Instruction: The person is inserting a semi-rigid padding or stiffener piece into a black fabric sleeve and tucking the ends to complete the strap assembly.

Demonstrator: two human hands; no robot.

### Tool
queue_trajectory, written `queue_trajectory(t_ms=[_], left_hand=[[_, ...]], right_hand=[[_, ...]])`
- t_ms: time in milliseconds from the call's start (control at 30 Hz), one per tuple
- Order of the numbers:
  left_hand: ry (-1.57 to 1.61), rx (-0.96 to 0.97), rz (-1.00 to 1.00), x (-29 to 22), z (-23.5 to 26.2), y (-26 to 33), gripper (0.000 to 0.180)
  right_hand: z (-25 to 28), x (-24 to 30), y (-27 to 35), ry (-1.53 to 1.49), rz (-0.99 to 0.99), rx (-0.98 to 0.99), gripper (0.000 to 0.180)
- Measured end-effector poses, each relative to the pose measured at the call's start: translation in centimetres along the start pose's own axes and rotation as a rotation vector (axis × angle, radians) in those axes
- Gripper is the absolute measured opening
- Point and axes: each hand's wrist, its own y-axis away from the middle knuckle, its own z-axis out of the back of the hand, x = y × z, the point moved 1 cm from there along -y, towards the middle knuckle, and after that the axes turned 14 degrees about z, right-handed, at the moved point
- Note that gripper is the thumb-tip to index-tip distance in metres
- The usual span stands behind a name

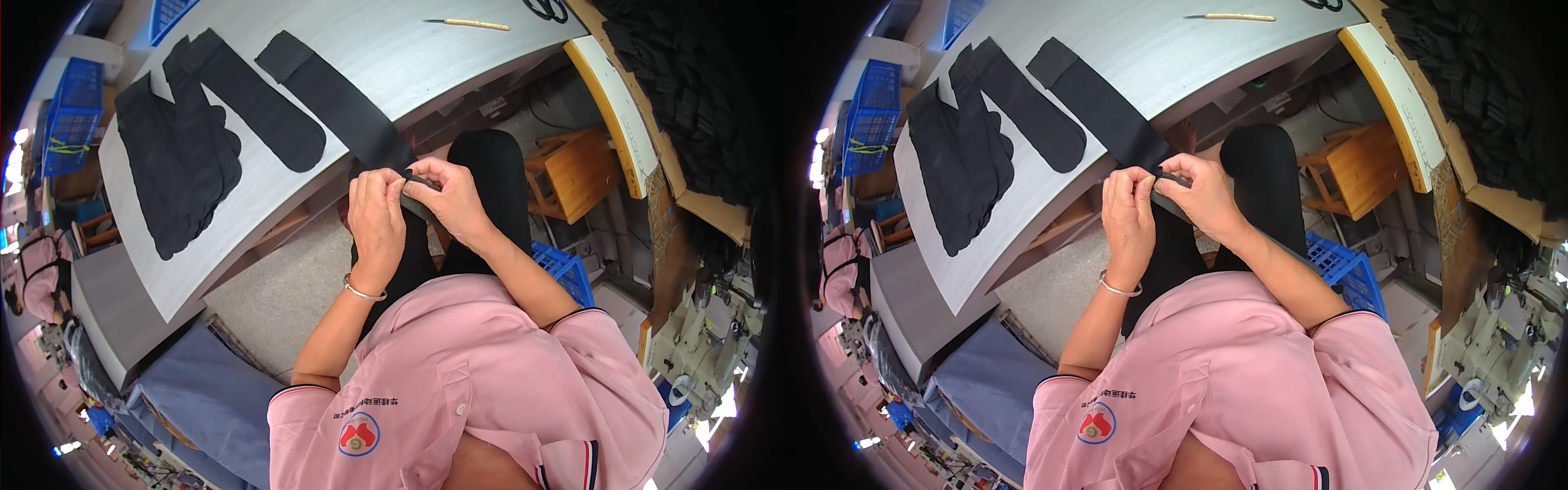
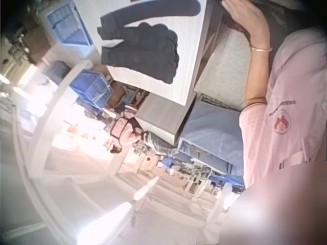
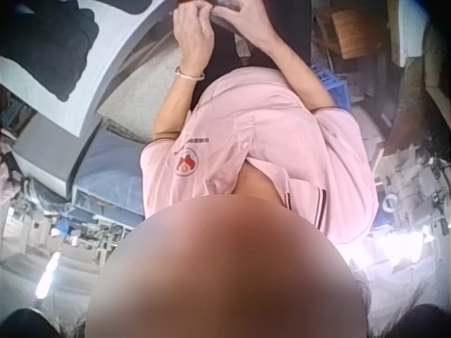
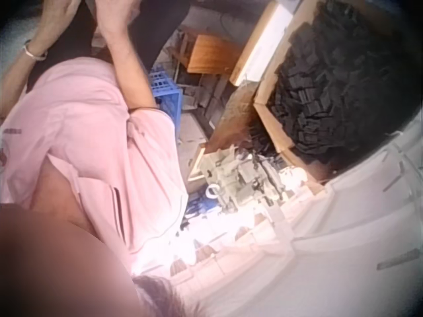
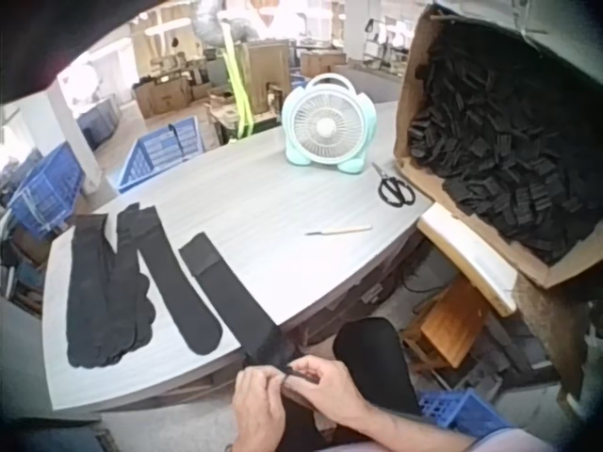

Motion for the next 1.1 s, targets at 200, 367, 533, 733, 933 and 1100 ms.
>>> queue_trajectory(t_ms=[200,367,533,733,933,1100], left_hand=[[0.077,0.162,0.124,0.1,0.7,1.0,0.007],[0.629,0.458,0.593,2.5,0.3,0.4,0.011],[0.143,0.278,0.268,0.0,-0.8,1.4,0.006],[0.064,0.170,-0.005,-0.3,-1.8,2.5,0.007],[0.666,0.366,0.572,0.6,-1.5,1.3,0.011],[0.522,0.456,0.542,1.2,-1.4,0.7,0.008]], right_hand=[[1.3,0.3,0.9,-0.022,0.011,0.036,0.012],[2.5,0.7,1.4,0.004,0.014,0.065,0.011],[2.2,0.7,2.4,0.193,0.031,-0.047,0.012],[2.2,0.1,2.6,0.361,0.232,-0.131,0.019],[3.9,0.2,1.8,0.081,-0.026,-0.013,0.012],[3.5,0.2,1.6,0.062,0.016,0.012,0.010]])
